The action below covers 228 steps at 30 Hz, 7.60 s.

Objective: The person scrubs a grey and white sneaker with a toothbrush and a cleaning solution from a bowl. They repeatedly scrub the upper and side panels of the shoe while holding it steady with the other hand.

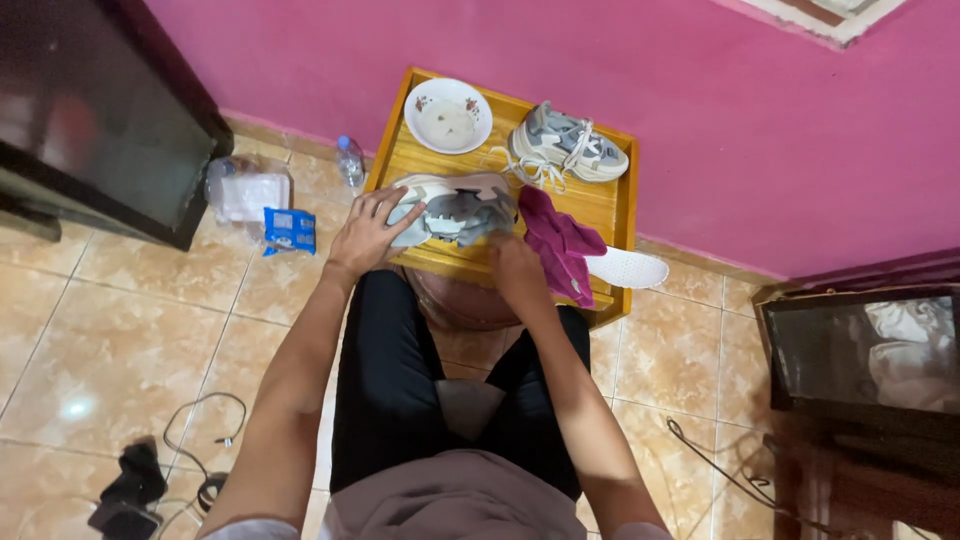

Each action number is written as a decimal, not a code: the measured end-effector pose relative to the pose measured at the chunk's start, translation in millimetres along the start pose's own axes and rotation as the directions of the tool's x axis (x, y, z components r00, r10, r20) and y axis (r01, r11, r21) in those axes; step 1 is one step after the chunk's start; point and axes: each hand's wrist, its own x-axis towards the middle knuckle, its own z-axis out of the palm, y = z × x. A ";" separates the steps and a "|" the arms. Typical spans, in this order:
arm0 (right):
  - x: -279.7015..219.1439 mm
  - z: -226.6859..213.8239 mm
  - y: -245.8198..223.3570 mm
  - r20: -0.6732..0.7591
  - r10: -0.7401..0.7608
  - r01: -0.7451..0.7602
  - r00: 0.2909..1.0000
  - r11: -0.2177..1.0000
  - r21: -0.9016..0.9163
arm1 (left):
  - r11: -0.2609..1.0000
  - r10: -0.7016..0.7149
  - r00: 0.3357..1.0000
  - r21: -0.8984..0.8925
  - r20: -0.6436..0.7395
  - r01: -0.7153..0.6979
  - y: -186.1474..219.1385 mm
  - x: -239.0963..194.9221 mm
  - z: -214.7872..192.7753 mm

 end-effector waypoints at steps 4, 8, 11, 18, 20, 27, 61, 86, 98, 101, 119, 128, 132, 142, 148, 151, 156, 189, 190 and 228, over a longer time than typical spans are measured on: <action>4.8 -16.9 -9.9 0.024 0.100 -0.098 0.995 0.992 -0.075 | 1.000 -0.027 1.000 0.008 -0.009 0.027 -2.3 3.8 2.6; -5.0 -6.4 -2.7 -0.447 -0.345 0.114 0.825 0.877 -0.467 | 0.999 -0.028 1.000 0.020 -0.005 0.028 2.8 3.8 -5.2; 5.3 -6.6 -8.6 0.068 0.017 -0.009 0.998 0.993 -0.118 | 1.000 -0.015 1.000 0.020 0.010 0.015 0.7 3.1 -3.3; -25.0 2.5 -19.1 -0.040 -0.213 0.216 0.976 0.968 0.124 | 0.999 -0.006 0.999 -0.040 0.040 0.007 -2.7 -0.2 -2.7; -36.3 -14.8 -32.3 -0.092 -0.210 0.215 0.973 0.976 0.043 | 0.999 -0.036 0.999 -0.004 0.041 0.036 -1.2 -1.0 -5.8; -15.9 -1.7 -10.7 -0.041 -0.135 0.137 0.990 0.989 0.049 | 1.000 -0.017 0.999 -0.017 0.033 0.018 3.1 0.1 1.4; -55.1 -48.1 -25.4 -0.095 -0.180 0.195 0.979 0.965 0.176 | 0.999 -0.031 0.998 0.037 0.048 0.029 0.9 1.6 -4.4; -23.8 -17.8 -33.7 -0.101 -0.080 0.090 0.992 0.992 0.092 | 0.998 -0.013 1.000 0.056 -0.023 0.014 1.4 2.2 1.3; -22.3 -22.7 -22.1 -0.090 -0.034 0.017 0.995 0.983 -0.183 | 1.000 -0.016 1.000 0.010 -0.013 0.017 1.7 0.4 0.2; -28.3 -23.4 -11.9 -0.150 -0.147 0.138 0.978 0.988 -0.073 | 0.999 -0.026 1.000 0.029 -0.012 0.027 1.2 -0.7 2.6; -27.5 -13.1 -26.5 -0.105 -0.118 0.121 0.987 0.992 0.026 | 0.998 -0.037 0.999 0.046 -0.003 0.037 2.3 1.8 0.0; -40.6 -26.8 -53.8 -0.058 -0.124 0.133 0.991 0.974 0.182 | 0.999 -0.042 0.999 0.035 -0.014 0.042 1.5 4.4 -1.6; -50.6 -37.1 -62.0 0.065 -0.097 0.069 0.993 0.938 0.341 | 1.000 -0.021 1.000 0.023 -0.010 0.022 1.5 1.6 0.2; -48.2 -33.4 -44.8 -0.062 -0.019 0.037 0.998 0.954 0.298 | 0.997 -0.080 0.997 0.011 0.002 0.080 0.8 3.6 -0.9; -65.2 -67.6 -54.9 0.002 -0.169 0.154 0.986 0.904 0.398 | 0.999 -0.049 0.999 0.000 0.011 0.049 4.1 1.1 -2.3; -66.7 -105.2 -65.3 -0.182 -0.175 0.228 0.967 0.915 0.332 | 0.997 -0.076 0.997 -0.004 -0.003 0.076 3.5 1.5 -0.5; 55.8 -60.8 -51.1 -0.290 -0.236 0.203 0.928 0.969 -0.139 | 0.996 -0.083 0.996 -0.042 0.014 0.083 2.6 6.9 -7.9; -38.0 -95.3 -17.3 -0.069 -0.008 -0.007 0.998 0.978 -0.208 | 0.999 -0.052 0.998 0.000 -0.034 0.052 4.7 6.0 -2.6; -39.6 -83.5 -28.6 -0.077 -0.001 -0.014 0.997 0.978 -0.206 | 0.999 -0.043 0.998 -0.002 -0.037 0.043 3.3 6.7 -2.6; -73.0 3.5 -45.2 -0.055 -0.142 0.150 0.988 0.972 0.180 | 0.999 0.022 0.998 0.041 0.059 -0.025 -2.1 -3.3 4.2</action>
